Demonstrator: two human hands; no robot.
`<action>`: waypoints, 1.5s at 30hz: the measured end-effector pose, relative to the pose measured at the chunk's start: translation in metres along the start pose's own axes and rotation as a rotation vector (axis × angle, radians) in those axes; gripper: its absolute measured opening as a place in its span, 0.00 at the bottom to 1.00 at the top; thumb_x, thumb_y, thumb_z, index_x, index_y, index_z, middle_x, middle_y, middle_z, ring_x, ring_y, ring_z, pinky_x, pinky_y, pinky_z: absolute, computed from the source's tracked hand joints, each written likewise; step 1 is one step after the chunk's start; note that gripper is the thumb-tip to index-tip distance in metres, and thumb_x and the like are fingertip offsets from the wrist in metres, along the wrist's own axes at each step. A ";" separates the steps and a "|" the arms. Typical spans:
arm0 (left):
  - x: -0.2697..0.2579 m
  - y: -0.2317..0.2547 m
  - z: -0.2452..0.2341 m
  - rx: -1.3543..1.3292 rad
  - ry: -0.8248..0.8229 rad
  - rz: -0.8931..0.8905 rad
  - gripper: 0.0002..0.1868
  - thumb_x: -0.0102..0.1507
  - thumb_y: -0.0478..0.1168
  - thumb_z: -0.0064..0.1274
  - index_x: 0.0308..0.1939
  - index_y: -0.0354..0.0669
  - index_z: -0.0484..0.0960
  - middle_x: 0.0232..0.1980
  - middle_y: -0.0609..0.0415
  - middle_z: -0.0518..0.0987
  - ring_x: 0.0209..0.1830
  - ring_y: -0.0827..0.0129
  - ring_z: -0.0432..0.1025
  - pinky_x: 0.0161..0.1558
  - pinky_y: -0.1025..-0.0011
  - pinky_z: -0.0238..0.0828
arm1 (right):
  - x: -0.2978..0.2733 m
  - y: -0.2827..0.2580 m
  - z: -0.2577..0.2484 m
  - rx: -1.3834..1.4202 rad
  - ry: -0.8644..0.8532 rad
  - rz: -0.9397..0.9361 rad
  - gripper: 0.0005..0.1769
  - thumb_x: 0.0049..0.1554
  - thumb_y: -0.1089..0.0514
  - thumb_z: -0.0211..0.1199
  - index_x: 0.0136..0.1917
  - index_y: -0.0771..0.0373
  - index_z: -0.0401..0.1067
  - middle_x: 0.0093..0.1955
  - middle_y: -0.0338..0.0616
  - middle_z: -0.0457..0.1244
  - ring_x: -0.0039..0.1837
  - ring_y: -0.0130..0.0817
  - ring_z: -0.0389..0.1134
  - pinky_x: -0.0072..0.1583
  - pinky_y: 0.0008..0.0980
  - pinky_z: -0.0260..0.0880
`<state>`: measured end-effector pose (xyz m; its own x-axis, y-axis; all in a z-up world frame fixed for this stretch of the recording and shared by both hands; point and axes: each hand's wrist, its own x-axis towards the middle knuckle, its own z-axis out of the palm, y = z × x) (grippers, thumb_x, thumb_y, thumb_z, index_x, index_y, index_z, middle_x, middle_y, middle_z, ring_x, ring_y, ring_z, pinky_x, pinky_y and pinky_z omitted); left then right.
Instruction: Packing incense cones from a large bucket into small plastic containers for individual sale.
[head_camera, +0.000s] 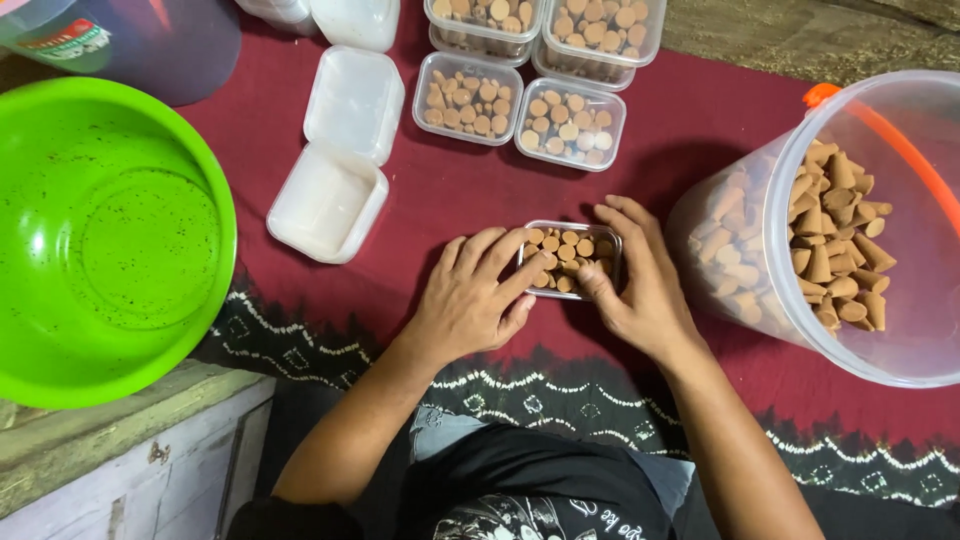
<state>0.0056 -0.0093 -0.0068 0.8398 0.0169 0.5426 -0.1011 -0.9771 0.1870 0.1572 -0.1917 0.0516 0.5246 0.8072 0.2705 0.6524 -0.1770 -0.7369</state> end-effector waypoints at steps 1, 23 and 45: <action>-0.001 0.001 -0.002 0.002 -0.001 0.001 0.24 0.68 0.53 0.41 0.65 0.56 0.77 0.68 0.47 0.70 0.65 0.51 0.66 0.57 0.54 0.63 | -0.004 0.002 0.003 0.002 0.001 -0.001 0.31 0.62 0.55 0.62 0.75 0.66 0.60 0.72 0.64 0.56 0.73 0.68 0.58 0.69 0.62 0.60; -0.066 -0.031 -0.084 -0.277 0.172 -0.403 0.22 0.63 0.37 0.59 0.62 0.44 0.80 0.50 0.52 0.81 0.47 0.60 0.79 0.49 0.64 0.76 | -0.007 -0.034 -0.015 0.031 -0.181 -0.089 0.51 0.45 0.69 0.64 0.80 0.67 0.50 0.78 0.67 0.48 0.80 0.70 0.47 0.74 0.65 0.48; -0.062 -0.057 -0.122 -0.127 0.356 -0.592 0.39 0.64 0.48 0.60 0.74 0.31 0.64 0.77 0.28 0.57 0.76 0.35 0.56 0.71 0.45 0.57 | 0.206 -0.028 0.140 -0.792 -0.333 -0.538 0.16 0.55 0.52 0.68 0.57 0.47 0.77 0.66 0.35 0.62 0.75 0.41 0.56 0.60 0.40 0.60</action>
<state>-0.1060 0.0714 0.0491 0.5496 0.6280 0.5509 0.2394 -0.7502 0.6164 0.1707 0.0581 0.0410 -0.0461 0.9843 0.1702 0.9956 0.0315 0.0879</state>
